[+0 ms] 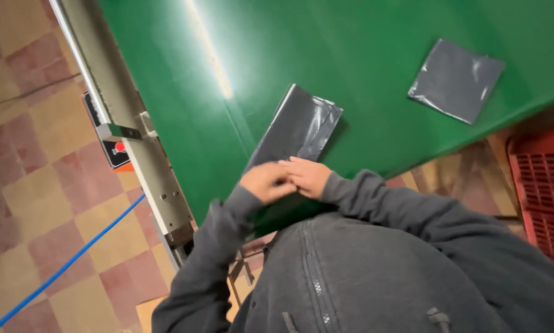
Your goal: The person picks up plastic bags from a conveyor belt, folds each bag by hand into a square shape, and places the folded bags into a red basket.
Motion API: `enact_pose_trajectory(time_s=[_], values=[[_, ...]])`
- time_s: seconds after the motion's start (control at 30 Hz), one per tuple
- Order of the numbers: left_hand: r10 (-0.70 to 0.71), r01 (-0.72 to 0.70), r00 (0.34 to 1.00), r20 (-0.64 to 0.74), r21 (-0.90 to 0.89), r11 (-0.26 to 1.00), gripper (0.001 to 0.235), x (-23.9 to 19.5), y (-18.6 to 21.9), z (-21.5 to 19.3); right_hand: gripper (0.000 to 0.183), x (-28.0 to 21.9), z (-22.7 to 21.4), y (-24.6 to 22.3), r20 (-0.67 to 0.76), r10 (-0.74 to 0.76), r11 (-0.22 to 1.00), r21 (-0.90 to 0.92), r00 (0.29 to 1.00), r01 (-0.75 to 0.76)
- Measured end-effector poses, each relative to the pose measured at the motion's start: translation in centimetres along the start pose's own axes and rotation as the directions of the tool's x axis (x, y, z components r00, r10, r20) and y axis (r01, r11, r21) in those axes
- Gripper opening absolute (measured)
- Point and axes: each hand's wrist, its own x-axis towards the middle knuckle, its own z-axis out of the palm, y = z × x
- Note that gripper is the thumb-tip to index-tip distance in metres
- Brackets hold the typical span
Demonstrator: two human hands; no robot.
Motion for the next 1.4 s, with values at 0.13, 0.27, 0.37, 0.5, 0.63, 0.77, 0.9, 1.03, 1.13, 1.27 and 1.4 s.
enact_pose_trajectory(time_s=[0.13, 0.27, 0.37, 0.5, 0.63, 0.77, 0.9, 1.03, 1.13, 1.27, 1.4], values=[[0.011, 0.061, 0.961, 0.276, -0.253, 0.966, 0.049, 5.2, -12.6, 2.5, 0.052, -6.9, -0.2, 1.0, -0.06, 0.322, 0.886, 0.371, 0.945, -0.279], [-0.593, 0.636, 0.768, 0.242, -0.402, 0.659, 0.073, 8.1, -12.4, 0.4, 0.027, -10.6, 1.4, 5.9, 0.088, 0.977, 0.095, 0.635, 0.195, -0.767], [-0.697, 0.695, 0.714, -0.065, -0.052, 0.717, 0.063, 9.4, -6.3, -0.4, 0.04, -10.1, 1.7, 8.1, 0.211, 0.976, -0.196, 0.773, -0.047, -0.603], [-0.482, 0.625, 0.77, -0.418, 0.343, 0.701, 0.057, 11.1, -5.6, 2.8, 0.047, -10.1, 1.8, 8.8, 0.318, 0.944, -0.321, 0.824, -0.089, -0.467], [0.128, 0.143, 0.858, -0.497, 0.47, 0.871, 0.038, 12.3, -1.0, 2.7, 0.043, -8.0, -4.1, 4.4, -0.008, 0.996, -0.055, 0.737, -0.09, -0.673], [0.261, -0.18, 0.822, -0.506, 0.204, 0.962, 0.028, 14.9, 7.8, 2.7, 0.053, -5.7, -13.0, -0.9, -0.521, 0.852, 0.206, 0.418, -0.047, -0.885], [0.049, -0.055, 0.857, -0.513, 0.005, 0.998, 0.032, 24.3, 12.6, 5.4, 0.031, -8.4, -21.8, 1.0, -0.813, 0.582, 0.37, 0.235, 0.027, -0.899], [-0.113, 0.054, 0.89, -0.442, -0.144, 0.988, 0.033, 33.8, 14.7, 9.4, 0.023, -12.6, -28.9, 4.9, -0.846, 0.521, 0.48, 0.182, 0.112, -0.858], [-0.235, 0.252, 0.902, -0.363, -0.001, 0.968, 0.034, 39.3, 13.4, 13.1, 0.026, -16.8, -30.8, 9.6, -0.846, 0.53, 0.27, 0.11, 0.052, -0.957], [-0.39, 0.445, 0.872, -0.295, 0.15, 0.883, 0.038, 43.7, 11.1, 17.0, 0.041, -22.1, -31.2, 15.2, -0.716, 0.698, -0.09, -0.117, 0.021, -0.989], [-0.389, 0.495, 0.852, -0.35, 0.295, 0.817, 0.038, 43.8, 10.3, 18.4, 0.044, -23.2, -30.8, 16.6, -0.612, 0.79, -0.161, -0.267, 0.038, -0.95]])
